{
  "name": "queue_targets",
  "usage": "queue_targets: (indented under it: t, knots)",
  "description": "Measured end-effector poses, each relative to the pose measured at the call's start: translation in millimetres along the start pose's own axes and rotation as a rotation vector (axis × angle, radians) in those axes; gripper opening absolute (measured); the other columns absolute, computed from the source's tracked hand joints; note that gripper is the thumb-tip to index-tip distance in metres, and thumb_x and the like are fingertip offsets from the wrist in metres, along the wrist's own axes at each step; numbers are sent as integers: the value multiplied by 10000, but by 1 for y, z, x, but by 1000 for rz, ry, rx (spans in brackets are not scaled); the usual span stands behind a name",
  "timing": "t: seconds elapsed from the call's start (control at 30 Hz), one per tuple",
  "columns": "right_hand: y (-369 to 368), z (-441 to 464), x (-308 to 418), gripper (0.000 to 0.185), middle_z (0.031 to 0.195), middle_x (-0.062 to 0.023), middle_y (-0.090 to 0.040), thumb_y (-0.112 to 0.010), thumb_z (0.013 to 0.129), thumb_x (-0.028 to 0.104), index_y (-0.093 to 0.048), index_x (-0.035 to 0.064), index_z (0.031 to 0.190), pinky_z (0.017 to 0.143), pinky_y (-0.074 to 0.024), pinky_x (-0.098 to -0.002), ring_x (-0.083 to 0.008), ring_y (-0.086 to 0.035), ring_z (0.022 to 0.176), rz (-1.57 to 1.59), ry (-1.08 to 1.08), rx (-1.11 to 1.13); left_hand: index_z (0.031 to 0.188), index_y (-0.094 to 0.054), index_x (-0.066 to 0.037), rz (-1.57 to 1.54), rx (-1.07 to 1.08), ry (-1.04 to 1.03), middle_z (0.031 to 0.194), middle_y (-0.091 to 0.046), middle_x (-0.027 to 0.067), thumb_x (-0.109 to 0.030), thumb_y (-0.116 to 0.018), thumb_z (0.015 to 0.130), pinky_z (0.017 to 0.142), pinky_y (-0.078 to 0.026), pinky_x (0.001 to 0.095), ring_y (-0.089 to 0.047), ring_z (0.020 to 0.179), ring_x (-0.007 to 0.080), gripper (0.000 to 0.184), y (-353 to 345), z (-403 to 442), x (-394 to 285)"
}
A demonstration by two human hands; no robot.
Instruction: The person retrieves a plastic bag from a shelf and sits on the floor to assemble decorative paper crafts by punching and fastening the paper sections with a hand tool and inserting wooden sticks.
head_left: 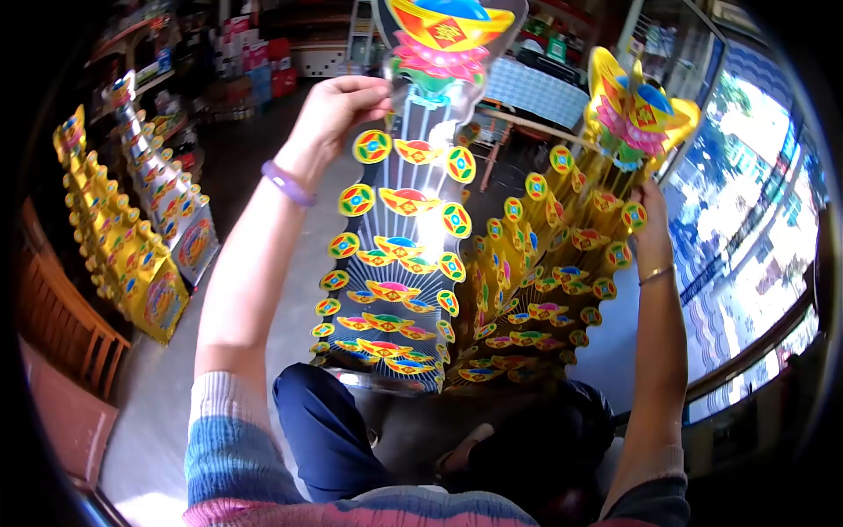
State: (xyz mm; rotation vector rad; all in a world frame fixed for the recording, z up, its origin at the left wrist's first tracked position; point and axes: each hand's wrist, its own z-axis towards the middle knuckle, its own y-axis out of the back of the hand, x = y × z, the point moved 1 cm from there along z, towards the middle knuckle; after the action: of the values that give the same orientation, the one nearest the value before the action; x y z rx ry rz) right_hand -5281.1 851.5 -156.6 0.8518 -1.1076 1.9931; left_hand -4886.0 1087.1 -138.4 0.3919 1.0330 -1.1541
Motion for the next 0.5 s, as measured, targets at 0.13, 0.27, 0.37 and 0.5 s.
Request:
queue_targets:
  t: [0.13, 0.27, 0.37, 0.5]
  knots:
    - [14, 23, -1, 98, 660, 20, -522, -558, 881, 152, -589, 59, 873, 436, -365, -175, -42, -463, 511, -45, -95, 108, 924, -633, 27, 96, 56, 12, 789, -650, 66, -20, -635, 820, 641, -543, 214, -628, 662, 116, 114, 15, 16, 15]
    - [2, 15, -5, 220, 985, -113, -617, -512, 903, 148, -559, -11, 1047, 741, -502, -305, -188, -607, 847, 189, -227, 329, 957, -612, 13, -64, 11, 84, 820, -636, 69, -14, -622, 832, 627, -549, 230, -637, 669, 141, 127, 9, 13, 30]
    - [11, 17, -4, 257, 1054, -130, -629, -507, 907, 157, -554, -27, 1081, 821, -516, -341, -214, -624, 934, 307, -306, 553, 994, -595, 9, -70, 3, 84, 827, -632, 72, -9, -595, 851, 615, -546, 237, -641, 682, 152, 144, 8, 19, 38]
    - [15, 20, -13, 247, 1012, -109, -646, -534, 890, 179, -589, -7, 1043, 787, -522, -319, -190, -630, 908, 149, -215, 226, 1016, -597, -19, -20, 84, 47, 801, -635, 75, -57, -598, 864, 624, -531, 251, -619, 671, 137, 156, 14, 29, 46]
